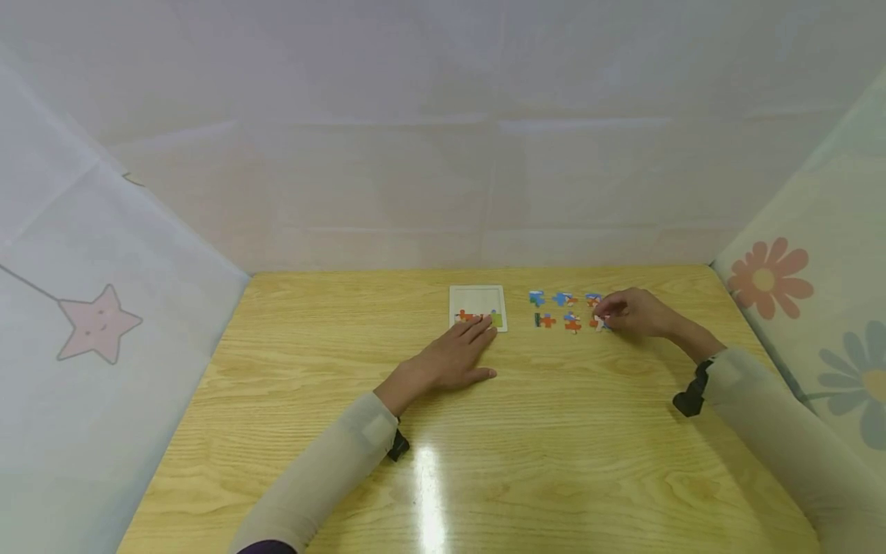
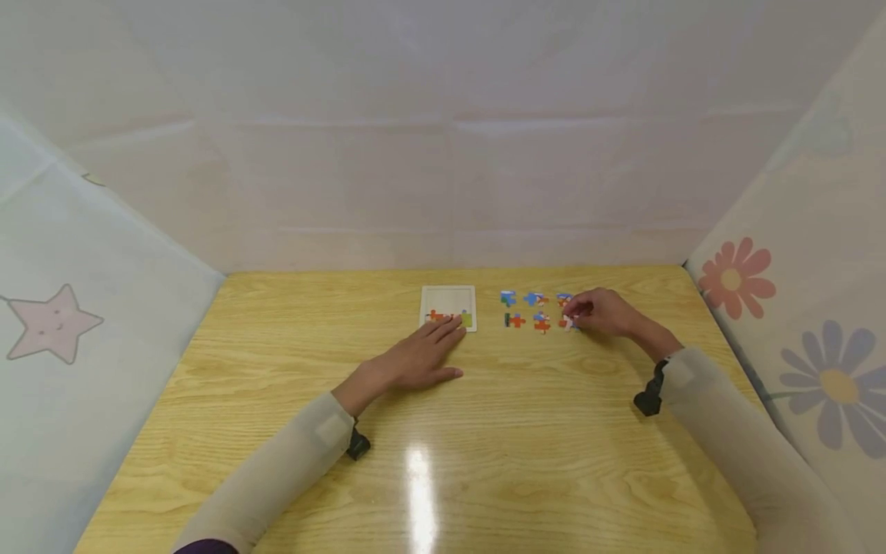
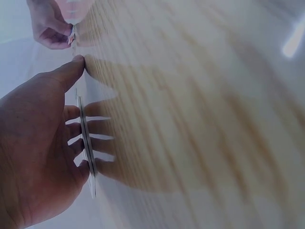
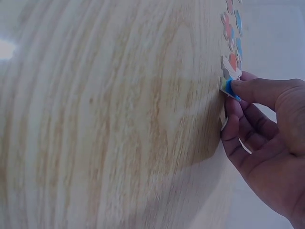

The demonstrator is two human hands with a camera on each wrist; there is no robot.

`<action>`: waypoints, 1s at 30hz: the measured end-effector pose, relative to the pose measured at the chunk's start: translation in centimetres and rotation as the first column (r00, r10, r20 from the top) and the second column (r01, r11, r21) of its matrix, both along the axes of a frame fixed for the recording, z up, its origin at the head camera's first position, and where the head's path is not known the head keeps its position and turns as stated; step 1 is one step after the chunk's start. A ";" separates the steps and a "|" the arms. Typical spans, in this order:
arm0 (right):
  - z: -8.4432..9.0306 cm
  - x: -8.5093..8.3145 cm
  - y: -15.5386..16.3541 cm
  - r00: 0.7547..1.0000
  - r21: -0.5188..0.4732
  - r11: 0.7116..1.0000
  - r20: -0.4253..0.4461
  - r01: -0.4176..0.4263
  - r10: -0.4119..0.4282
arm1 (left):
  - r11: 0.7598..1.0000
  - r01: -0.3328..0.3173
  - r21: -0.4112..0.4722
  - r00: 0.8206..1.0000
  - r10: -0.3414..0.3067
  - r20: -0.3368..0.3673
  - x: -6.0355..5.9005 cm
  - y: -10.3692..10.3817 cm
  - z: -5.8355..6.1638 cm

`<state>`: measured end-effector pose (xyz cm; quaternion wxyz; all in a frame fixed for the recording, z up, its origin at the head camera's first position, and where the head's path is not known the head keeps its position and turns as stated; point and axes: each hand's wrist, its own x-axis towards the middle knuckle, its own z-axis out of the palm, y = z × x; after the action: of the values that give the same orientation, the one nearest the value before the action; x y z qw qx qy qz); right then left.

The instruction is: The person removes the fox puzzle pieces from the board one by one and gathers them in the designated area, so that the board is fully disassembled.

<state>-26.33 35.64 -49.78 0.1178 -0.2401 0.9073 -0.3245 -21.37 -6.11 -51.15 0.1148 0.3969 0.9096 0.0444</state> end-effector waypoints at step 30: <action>0.3 -0.1 -1.2 0.987 -0.046 0.999 -0.156 0.020 -0.027 | 0.999 -0.034 -0.003 0.999 0.034 0.027 -0.2 0.2 -0.1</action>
<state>-26.44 34.49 -49.50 0.0371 -0.2567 0.9091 -0.3260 -21.53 -5.90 -51.27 0.1269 0.3804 0.9147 0.0506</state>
